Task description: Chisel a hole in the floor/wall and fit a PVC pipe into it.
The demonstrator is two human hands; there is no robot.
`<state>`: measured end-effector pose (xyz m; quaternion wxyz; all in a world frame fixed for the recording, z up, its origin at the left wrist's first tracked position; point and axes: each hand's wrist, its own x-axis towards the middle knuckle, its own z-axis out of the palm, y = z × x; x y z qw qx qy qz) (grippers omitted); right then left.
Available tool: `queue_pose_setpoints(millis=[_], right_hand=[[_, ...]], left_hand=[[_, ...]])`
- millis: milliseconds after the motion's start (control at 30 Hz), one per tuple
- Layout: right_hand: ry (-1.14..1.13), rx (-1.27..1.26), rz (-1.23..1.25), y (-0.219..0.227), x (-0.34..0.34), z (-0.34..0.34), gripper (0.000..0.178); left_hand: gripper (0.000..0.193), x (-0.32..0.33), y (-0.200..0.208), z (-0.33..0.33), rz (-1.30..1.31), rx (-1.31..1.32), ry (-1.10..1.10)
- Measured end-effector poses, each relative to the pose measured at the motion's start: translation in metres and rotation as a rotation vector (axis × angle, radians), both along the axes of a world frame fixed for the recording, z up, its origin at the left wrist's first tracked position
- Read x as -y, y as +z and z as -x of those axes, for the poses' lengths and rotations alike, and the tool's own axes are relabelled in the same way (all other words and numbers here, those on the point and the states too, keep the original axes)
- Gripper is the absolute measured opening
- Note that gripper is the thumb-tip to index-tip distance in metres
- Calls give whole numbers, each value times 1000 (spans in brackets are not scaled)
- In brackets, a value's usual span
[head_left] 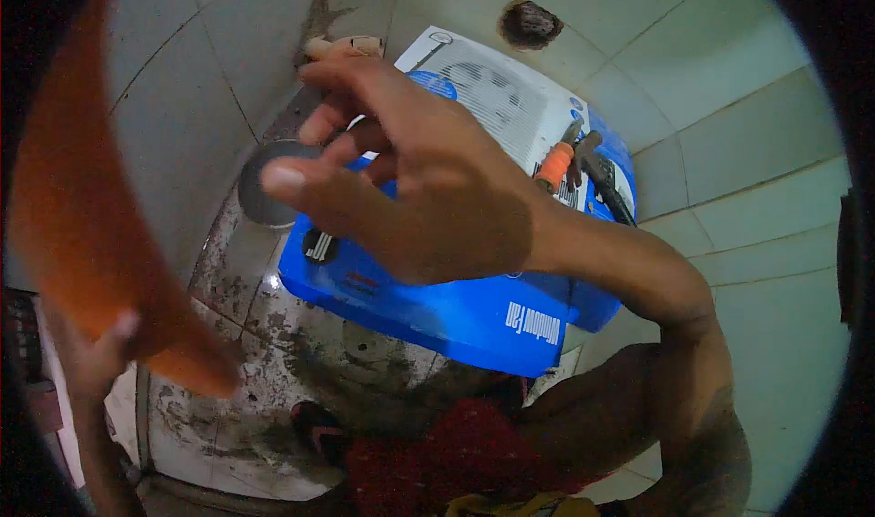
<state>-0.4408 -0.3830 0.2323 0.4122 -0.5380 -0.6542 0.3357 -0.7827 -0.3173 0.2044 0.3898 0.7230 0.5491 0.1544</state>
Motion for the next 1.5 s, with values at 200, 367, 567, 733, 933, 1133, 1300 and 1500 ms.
queue_pose_setpoints(millis=[200, 367, 567, 733, 933, 1133, 1300, 1500], right_hand=[[37, 252, 35, -14, -22, 142, 51], [-87, 257, 33, -12, -23, 334, 39], [-126, 431, 64, 1, -7, 427, 36], [-38, 452, -2, -32, -46, 407, 31], [166, 693, -68, -71, -95, 280, 32], [20, 730, 73, -66, -99, 205, 31], [-114, 786, 139, -78, -87, 131, 30], [-292, 938, 153, -65, -47, 6, 34]], left_hand=[[64, -61, -9, 175, -373, 339, 309], [64, 36, 48, 564, -865, 317, 677], [44, -4, -14, 642, -757, 340, 907], [47, -82, -106, 687, -409, 75, 919], [40, -183, -227, 533, -174, 78, 597], [38, -220, -231, 455, 2, 91, 399], [37, -210, -243, 408, 141, 61, 276], [35, -172, -198, 338, 251, -32, 154]])
